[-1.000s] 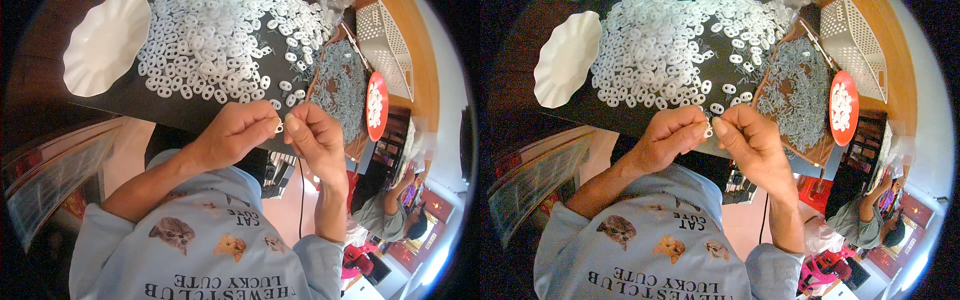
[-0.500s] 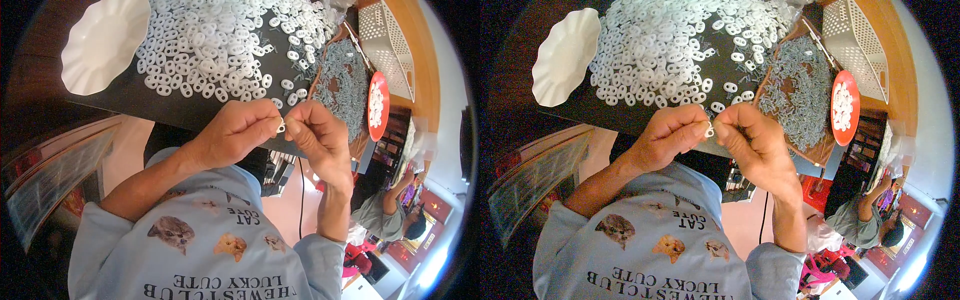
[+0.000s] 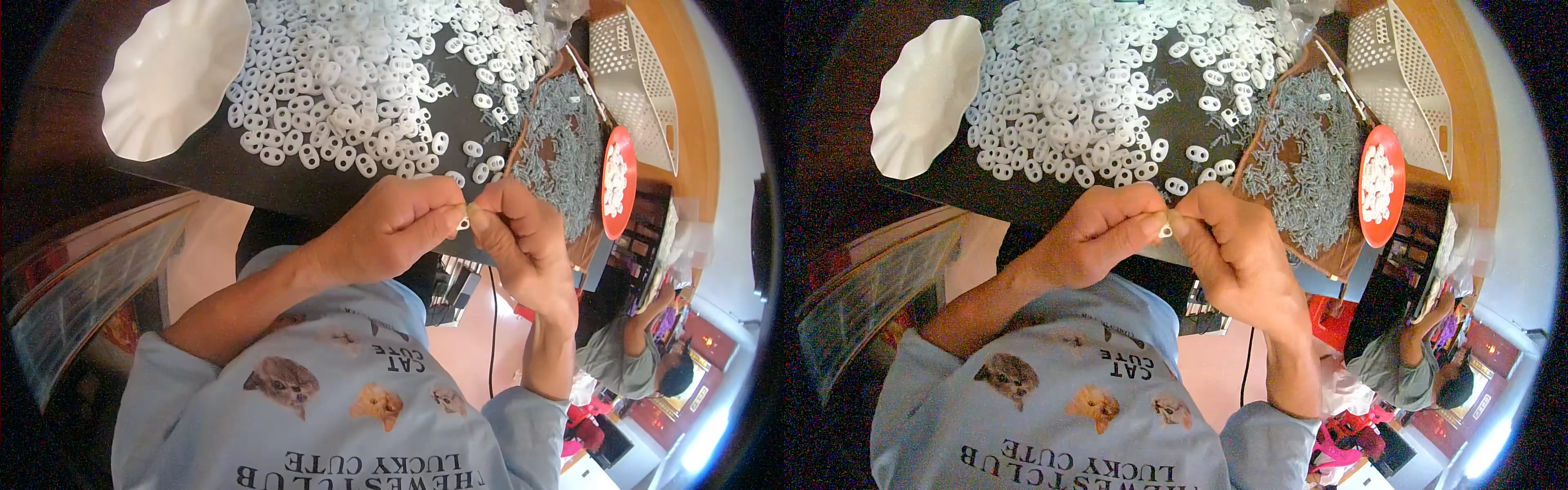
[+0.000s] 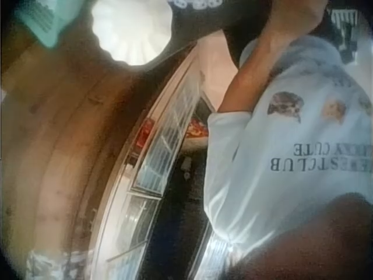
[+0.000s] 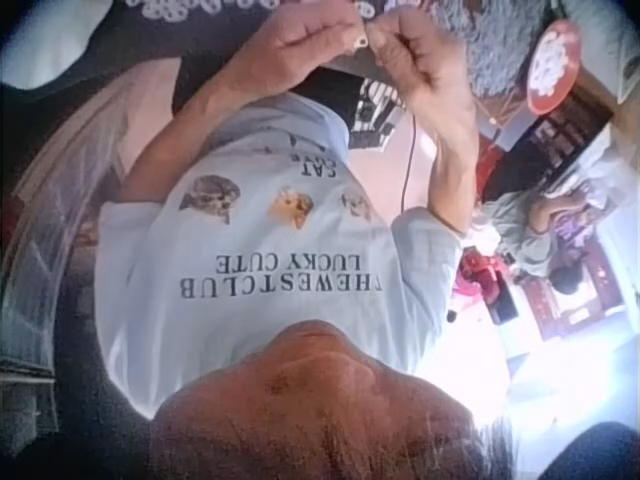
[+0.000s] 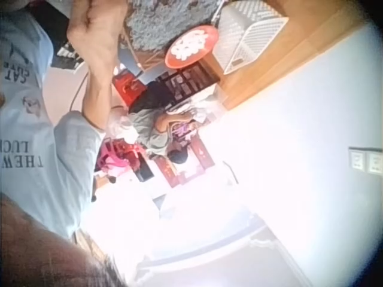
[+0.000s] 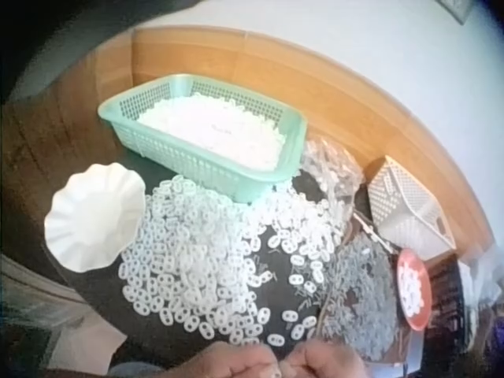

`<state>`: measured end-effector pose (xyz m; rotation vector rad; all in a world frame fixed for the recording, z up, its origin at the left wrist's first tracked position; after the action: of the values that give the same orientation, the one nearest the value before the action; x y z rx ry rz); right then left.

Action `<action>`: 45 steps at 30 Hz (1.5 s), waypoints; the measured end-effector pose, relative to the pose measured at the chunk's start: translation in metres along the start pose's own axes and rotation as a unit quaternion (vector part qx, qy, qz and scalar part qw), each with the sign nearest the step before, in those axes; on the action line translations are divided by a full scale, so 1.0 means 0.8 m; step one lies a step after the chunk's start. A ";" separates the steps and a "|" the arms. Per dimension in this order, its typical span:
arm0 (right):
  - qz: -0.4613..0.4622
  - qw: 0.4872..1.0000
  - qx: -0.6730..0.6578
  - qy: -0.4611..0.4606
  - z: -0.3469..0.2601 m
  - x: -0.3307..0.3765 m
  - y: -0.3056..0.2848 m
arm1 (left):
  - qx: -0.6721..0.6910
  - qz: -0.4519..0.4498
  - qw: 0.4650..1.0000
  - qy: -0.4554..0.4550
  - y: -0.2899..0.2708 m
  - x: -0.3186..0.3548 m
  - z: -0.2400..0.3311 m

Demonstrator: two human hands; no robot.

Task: The recorder is manually assembling small white plastic tags by inserting grey plastic pins into them.

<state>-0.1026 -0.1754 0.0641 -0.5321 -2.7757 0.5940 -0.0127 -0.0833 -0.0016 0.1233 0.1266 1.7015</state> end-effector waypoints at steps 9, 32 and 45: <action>-0.015 0.990 0.108 -0.085 -0.019 -0.006 0.003 | 0.089 -0.017 0.995 -0.032 -0.002 0.002 0.002; 0.018 0.991 0.117 -0.068 -0.013 0.002 0.012 | -0.052 0.027 0.998 0.014 -0.004 0.002 0.010; -0.018 0.989 -0.111 0.099 0.001 0.008 0.006 | 0.026 0.011 0.999 -0.032 -0.004 0.006 0.003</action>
<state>-0.1069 -0.1691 0.0624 -0.5524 -2.6691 0.2107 -0.0098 -0.0784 0.0002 0.2184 0.1218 1.7143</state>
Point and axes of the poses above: each hand's wrist, its own x-axis away from the middle knuckle, its own y-axis out of the palm, z = x × y, the point moved 6 cm from there along -x, towards the middle knuckle, and after that the axes turned 5 degrees about -x, right-handed, at the moved point
